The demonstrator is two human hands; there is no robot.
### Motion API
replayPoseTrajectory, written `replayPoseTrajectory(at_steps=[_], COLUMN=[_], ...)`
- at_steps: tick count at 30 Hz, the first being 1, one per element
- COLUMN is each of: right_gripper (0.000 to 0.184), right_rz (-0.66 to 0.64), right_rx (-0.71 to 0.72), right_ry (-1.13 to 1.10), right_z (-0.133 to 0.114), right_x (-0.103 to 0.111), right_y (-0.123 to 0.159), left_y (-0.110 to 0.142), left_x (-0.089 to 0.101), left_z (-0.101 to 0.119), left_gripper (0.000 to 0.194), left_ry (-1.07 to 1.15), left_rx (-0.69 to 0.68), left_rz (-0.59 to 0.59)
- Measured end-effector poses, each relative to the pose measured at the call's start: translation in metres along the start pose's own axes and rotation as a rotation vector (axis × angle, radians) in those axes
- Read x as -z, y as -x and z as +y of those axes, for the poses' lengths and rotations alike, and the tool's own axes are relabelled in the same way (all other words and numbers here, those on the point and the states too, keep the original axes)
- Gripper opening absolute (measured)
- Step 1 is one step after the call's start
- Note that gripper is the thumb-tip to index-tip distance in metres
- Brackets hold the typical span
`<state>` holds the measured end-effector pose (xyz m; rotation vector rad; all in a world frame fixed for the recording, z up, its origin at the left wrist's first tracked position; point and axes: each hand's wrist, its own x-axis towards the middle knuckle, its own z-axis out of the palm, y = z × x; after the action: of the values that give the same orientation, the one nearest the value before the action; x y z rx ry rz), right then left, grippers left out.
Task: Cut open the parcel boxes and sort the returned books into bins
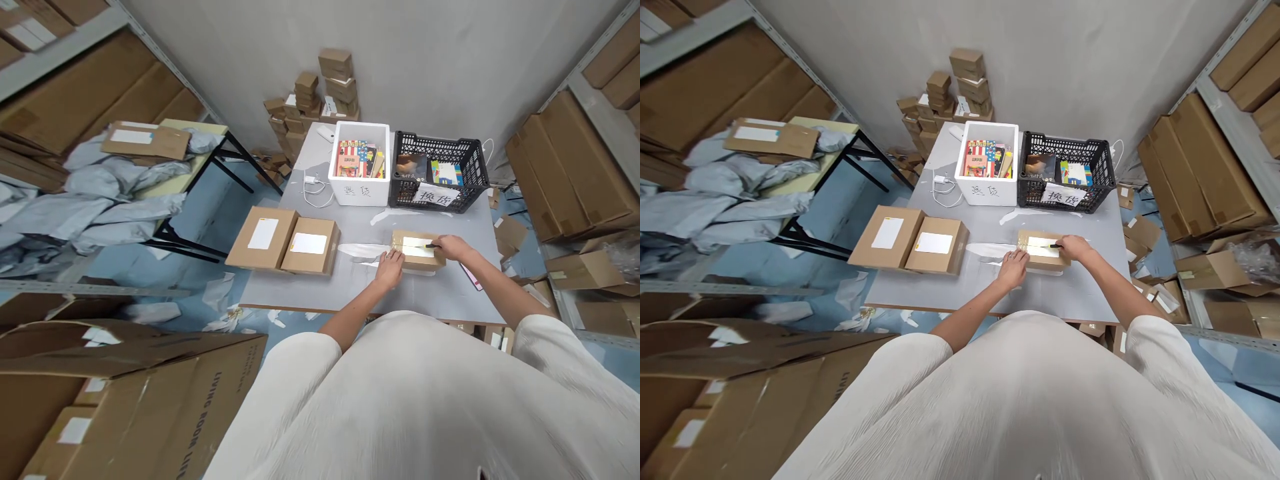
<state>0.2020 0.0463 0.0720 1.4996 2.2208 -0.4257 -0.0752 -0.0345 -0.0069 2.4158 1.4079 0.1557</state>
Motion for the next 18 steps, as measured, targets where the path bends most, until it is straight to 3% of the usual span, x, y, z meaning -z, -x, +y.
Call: replayPoseTrajectory(at_steps=[13,18], right_gripper=[0.042,0.04], right_rz=[-0.064,-0.046], right_rx=[-0.085,-0.084], right_ry=[0.052,-0.02], right_z=[0.058,0.087], right_x=[-0.012,-0.028], right_y=[0.037,0.059], left_y=[-0.003,-0.008], left_x=[-0.006,-0.006], left_z=[0.006,0.014], left_gripper=[0.067,0.069], left_ry=[-0.049,-0.063], left_rx=[0.029,0.05], left_rz=[-0.018,-0.026])
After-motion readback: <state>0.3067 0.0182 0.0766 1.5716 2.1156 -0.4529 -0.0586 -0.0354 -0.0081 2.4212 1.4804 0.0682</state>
